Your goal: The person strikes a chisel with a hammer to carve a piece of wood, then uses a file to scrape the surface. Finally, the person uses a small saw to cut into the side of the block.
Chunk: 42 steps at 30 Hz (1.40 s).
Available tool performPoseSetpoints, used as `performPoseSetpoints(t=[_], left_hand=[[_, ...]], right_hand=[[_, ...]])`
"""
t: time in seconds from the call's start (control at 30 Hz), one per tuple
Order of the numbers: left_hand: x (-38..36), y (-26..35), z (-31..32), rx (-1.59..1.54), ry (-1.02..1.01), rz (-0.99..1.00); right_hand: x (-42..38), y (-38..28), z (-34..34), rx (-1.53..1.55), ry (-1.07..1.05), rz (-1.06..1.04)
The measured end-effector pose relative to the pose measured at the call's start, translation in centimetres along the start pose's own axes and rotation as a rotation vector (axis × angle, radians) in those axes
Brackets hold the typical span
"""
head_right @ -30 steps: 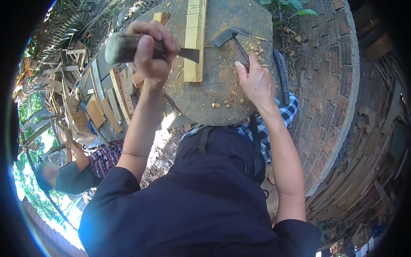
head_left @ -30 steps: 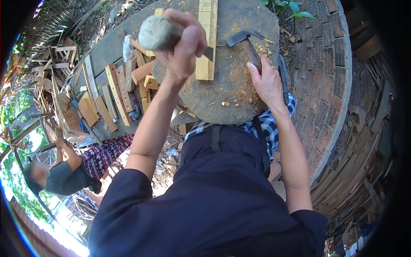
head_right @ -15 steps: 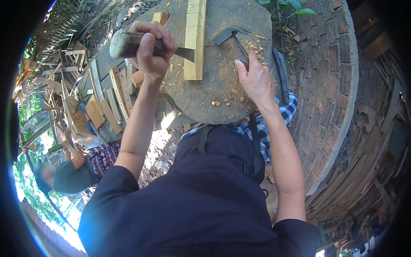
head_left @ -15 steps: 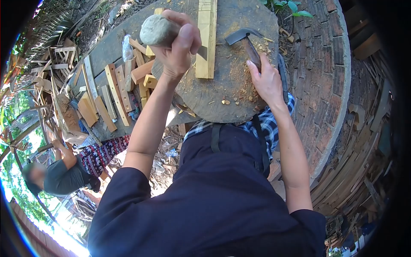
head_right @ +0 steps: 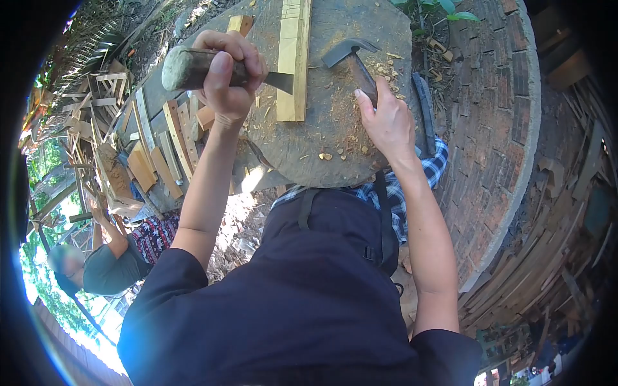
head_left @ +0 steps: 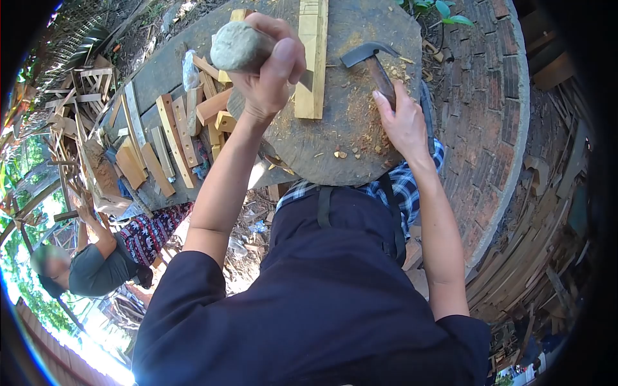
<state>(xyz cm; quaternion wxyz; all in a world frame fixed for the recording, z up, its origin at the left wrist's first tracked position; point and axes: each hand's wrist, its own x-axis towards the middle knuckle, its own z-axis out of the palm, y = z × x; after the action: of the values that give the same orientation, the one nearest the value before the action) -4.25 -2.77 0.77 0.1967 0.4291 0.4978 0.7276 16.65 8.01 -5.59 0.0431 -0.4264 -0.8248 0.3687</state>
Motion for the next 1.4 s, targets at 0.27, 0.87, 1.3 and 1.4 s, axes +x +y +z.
performPoseSetpoints(t=[0.27,0.87,1.3,1.4], left_hand=[[0.0,0.0,0.0,-0.012,0.014,0.0],[-0.3,-0.5,0.5,0.079,0.076,0.028],[0.0,0.1,2.5,0.045,0.301,0.188],[-0.4,0.0,1.6,0.156,0.164,0.062]], right_hand=[[0.1,-0.1,0.1,-0.016,0.003,0.01],[0.6,-3.3,-5.5,0.385,-0.052,-0.031],[-3.4,-14.9,-12.1,-0.068,0.207,-0.772],[-3.8,-16.4,-13.4,-0.01,0.295,-0.846]])
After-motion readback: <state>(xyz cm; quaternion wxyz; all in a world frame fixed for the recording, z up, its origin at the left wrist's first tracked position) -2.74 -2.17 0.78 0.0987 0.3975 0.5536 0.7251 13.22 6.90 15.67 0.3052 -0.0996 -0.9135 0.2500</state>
